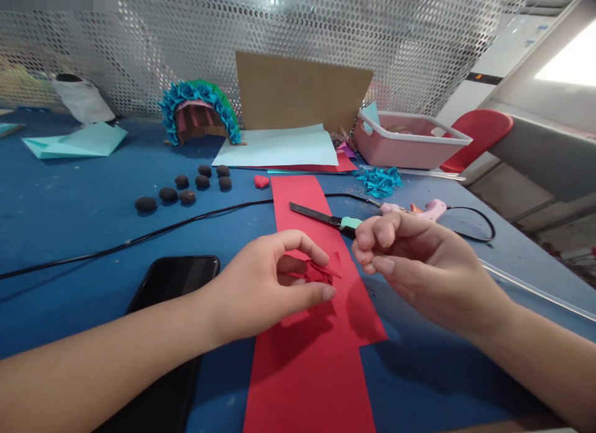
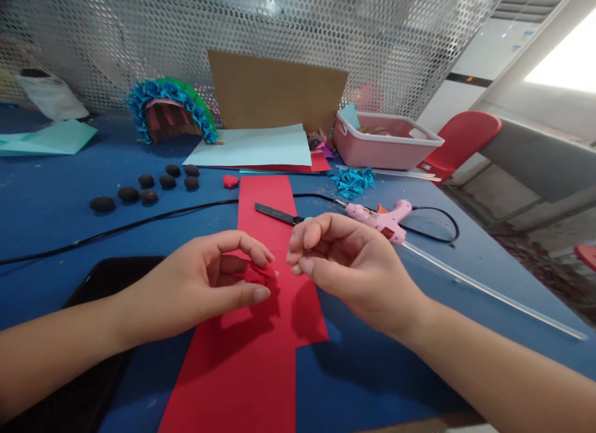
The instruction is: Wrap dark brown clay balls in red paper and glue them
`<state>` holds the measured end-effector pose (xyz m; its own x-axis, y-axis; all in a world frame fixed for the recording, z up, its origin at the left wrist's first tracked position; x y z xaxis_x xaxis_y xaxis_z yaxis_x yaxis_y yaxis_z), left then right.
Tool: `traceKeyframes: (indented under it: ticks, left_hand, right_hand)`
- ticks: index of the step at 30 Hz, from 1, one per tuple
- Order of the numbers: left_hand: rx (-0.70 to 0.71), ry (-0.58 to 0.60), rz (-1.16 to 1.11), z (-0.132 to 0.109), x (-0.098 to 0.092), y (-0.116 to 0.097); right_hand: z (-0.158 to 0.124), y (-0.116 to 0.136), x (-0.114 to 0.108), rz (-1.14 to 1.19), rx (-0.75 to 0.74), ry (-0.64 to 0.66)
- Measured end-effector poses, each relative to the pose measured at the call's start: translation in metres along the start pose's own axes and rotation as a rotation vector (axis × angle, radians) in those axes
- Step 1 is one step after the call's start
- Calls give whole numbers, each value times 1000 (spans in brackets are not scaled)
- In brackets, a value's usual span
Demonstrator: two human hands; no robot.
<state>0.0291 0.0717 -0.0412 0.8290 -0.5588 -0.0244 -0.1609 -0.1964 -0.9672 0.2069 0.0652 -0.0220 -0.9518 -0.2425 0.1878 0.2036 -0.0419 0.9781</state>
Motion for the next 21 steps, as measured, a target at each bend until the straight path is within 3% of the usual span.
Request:
traceKeyframes:
  ticks: [9, 15, 18, 21]
  left_hand:
    - [89, 4, 12, -1, 0, -3]
    - [81, -19, 16, -1, 0, -3]
    - [79, -29, 5, -1, -2, -2]
    - [72, -61, -23, -2, -5, -4]
  right_hand:
    - [-4, 2, 0, -35, -43, 73]
    - [2, 5, -3, -62, -46, 32]
    - [10, 14, -21, -85, -78, -87]
    - [20, 31, -59, -265, -185, -251]
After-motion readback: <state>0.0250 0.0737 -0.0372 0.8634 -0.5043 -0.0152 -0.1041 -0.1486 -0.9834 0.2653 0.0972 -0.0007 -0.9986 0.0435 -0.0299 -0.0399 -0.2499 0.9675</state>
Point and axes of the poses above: each hand's wrist, its own z-axis towards the middle knuckle, its own x-axis out of the palm, y = z × x, the point moved 4 cm from there along z, towards the middle knuckle, and after that the axes turned 2 degrees about -y, right-handed, at the moved point
